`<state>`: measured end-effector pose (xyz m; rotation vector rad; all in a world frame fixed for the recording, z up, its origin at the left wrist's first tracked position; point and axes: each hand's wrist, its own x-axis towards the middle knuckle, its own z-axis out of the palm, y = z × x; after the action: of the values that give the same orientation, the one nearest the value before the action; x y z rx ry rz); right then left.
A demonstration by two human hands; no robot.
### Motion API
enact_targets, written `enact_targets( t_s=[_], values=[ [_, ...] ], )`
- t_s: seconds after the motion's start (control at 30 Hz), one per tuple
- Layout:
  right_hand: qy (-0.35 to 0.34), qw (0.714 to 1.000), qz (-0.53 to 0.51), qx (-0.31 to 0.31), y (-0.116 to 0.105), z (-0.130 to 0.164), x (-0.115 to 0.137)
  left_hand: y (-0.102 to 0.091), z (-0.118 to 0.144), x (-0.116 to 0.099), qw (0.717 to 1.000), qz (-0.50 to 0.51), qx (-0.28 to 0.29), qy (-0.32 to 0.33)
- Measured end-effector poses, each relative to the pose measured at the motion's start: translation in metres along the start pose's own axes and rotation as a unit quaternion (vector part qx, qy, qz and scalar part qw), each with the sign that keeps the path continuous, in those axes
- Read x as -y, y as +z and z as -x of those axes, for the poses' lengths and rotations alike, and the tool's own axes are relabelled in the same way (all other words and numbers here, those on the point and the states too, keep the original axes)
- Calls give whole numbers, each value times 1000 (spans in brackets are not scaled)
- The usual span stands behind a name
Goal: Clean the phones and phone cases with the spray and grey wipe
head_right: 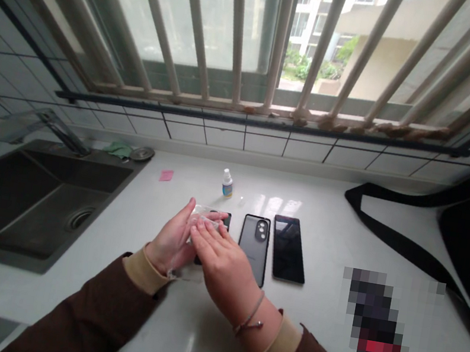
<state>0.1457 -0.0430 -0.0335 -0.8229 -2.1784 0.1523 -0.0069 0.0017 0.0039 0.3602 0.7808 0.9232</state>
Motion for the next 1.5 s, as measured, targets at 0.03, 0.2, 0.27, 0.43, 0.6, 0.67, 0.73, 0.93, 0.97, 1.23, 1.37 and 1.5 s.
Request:
enact_targets(
  t_s=[0.03, 0.2, 0.27, 0.43, 0.6, 0.67, 0.73, 0.93, 0.97, 1.23, 1.37, 1.5],
  values=[
    [-18, 1000, -4, 5, 1, 0, 2, -1, 0, -2, 1000, 0, -9, 2],
    [-87, 994, -57, 36, -7, -4, 14, -9, -3, -15, 999, 18, -40, -2],
    [-102, 991, -69, 53, -10, -5, 17, -12, -3, -18, 998, 43, -36, 6],
    [-113, 988, -67, 84, -12, -5, 13, -18, -1, -26, 995, 92, -11, 40],
    [-93, 990, -61, 86, -11, -2, 8, -20, 1, -36, 991, 111, -14, 74],
    [-63, 994, -56, 73, -11, -1, 7, -19, 2, -39, 989, 113, -27, 87],
    [-5, 999, -36, 29, -13, -1, 6, -18, 2, -39, 989, 106, -41, 96],
    [181, 969, 7, -166, -29, -4, -2, -12, 1, -24, 997, 47, -7, 55],
    [191, 964, 7, -184, -30, -4, -3, -10, 2, -20, 999, 25, 15, 39],
    [59, 995, -24, -73, -17, -3, -10, 1, 4, 9, 991, -63, 118, 5],
    [-9, 998, -60, -9, -14, -6, -2, -1, 4, -1, 997, -67, 25, 37],
    [-47, 988, -140, 35, -14, -6, 8, -7, 2, -19, 996, -35, -28, 83]
  ],
)
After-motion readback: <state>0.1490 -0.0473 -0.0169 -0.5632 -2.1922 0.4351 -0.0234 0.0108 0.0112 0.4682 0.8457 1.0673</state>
